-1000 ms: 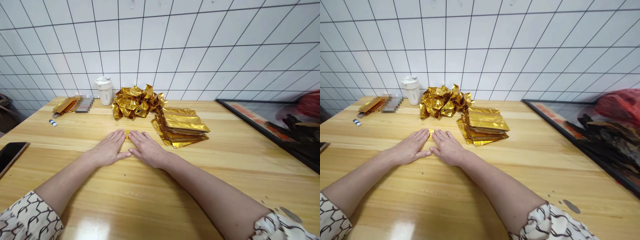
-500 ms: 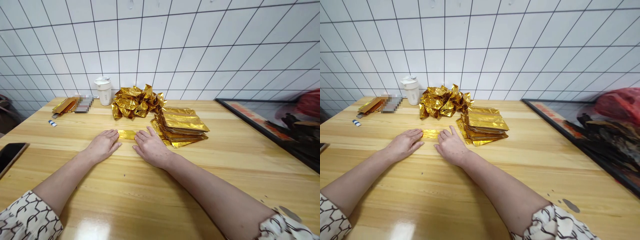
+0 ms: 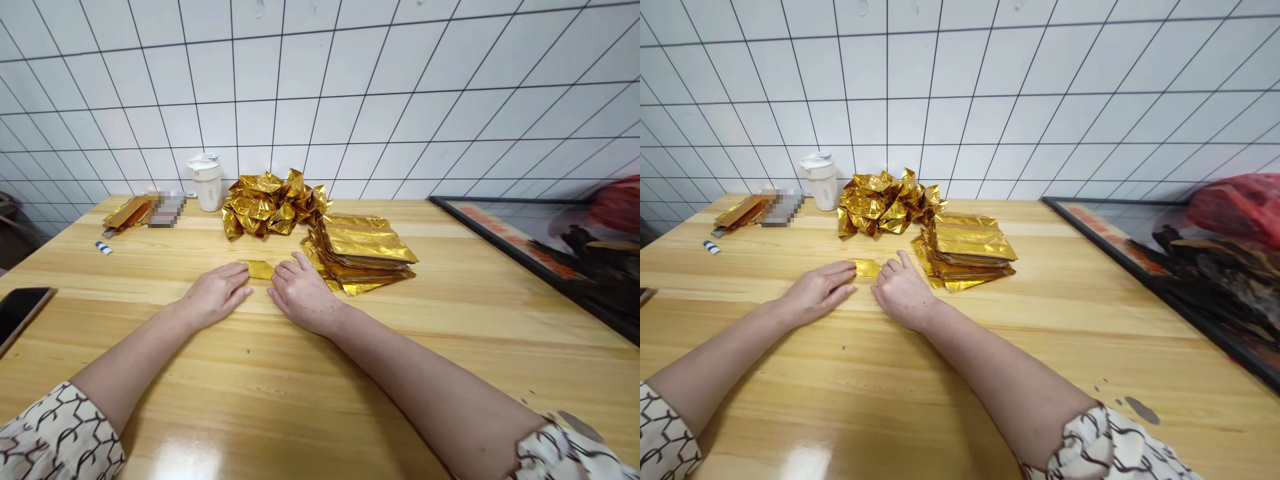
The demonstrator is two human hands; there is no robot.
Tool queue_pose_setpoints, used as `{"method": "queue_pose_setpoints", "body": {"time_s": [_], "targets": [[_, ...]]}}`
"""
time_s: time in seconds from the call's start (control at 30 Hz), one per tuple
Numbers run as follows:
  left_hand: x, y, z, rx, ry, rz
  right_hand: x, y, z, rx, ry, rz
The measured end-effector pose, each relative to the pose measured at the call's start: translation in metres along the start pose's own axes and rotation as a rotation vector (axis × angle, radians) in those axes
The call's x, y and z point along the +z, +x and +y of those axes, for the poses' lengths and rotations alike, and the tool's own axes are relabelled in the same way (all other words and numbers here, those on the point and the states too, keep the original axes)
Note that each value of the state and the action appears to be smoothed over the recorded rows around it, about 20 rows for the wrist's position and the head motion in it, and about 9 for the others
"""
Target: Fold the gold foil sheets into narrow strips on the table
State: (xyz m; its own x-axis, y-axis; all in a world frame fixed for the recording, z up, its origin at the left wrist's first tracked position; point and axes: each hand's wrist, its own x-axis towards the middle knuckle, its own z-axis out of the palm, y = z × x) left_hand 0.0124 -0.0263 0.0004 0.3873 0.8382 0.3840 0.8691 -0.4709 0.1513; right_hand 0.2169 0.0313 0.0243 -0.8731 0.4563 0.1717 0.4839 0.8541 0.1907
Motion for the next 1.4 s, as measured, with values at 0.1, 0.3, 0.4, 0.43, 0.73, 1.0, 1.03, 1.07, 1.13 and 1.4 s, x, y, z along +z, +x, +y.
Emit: {"method": "queue_pose_setpoints", "body": {"time_s": [0.1, 0.3, 0.4, 0.43, 0.73, 1.0, 1.03, 1.07, 1.13, 1.4], "targets": [[0.003, 0.002, 0.004, 0.013, -0.004, -0.066, -0.002, 0.001, -0.002, 0.012, 0.007, -0.012], [0.003, 0.003, 0.004, 0.016, -0.014, -0.068, 0.003, 0.009, -0.007, 0.028, 0.153, 0.016], [0.002, 0.004, 0.005, 0.024, -0.024, -0.061, 0.008, 0.012, -0.008, 0.009, 0.276, -0.066], [0.002, 0.004, 0.005, 0.020, -0.028, -0.059, 0.009, 0.012, -0.008, 0.010, 0.309, -0.106], [0.004, 0.003, 0.006, -0.134, -0.027, -0.236, 0.009, 0.012, -0.007, 0.031, 0.401, -0.202], [0.003, 0.002, 0.000, -0.130, 0.038, -0.329, 0.009, 0.009, -0.006, 0.044, 0.387, -0.198], [0.002, 0.002, 0.000, -0.119, 0.045, -0.318, 0.009, 0.008, -0.006, 0.043, 0.380, -0.190], [0.002, 0.001, -0.002, -0.110, 0.053, -0.303, 0.009, 0.008, -0.005, 0.041, 0.372, -0.176], [0.002, -0.001, -0.004, -0.101, 0.073, -0.264, 0.010, 0.006, -0.004, 0.034, 0.349, -0.145], [-0.001, -0.004, -0.017, -0.065, 0.162, -0.073, 0.010, 0.003, -0.001, 0.034, 0.207, -0.030]]}}
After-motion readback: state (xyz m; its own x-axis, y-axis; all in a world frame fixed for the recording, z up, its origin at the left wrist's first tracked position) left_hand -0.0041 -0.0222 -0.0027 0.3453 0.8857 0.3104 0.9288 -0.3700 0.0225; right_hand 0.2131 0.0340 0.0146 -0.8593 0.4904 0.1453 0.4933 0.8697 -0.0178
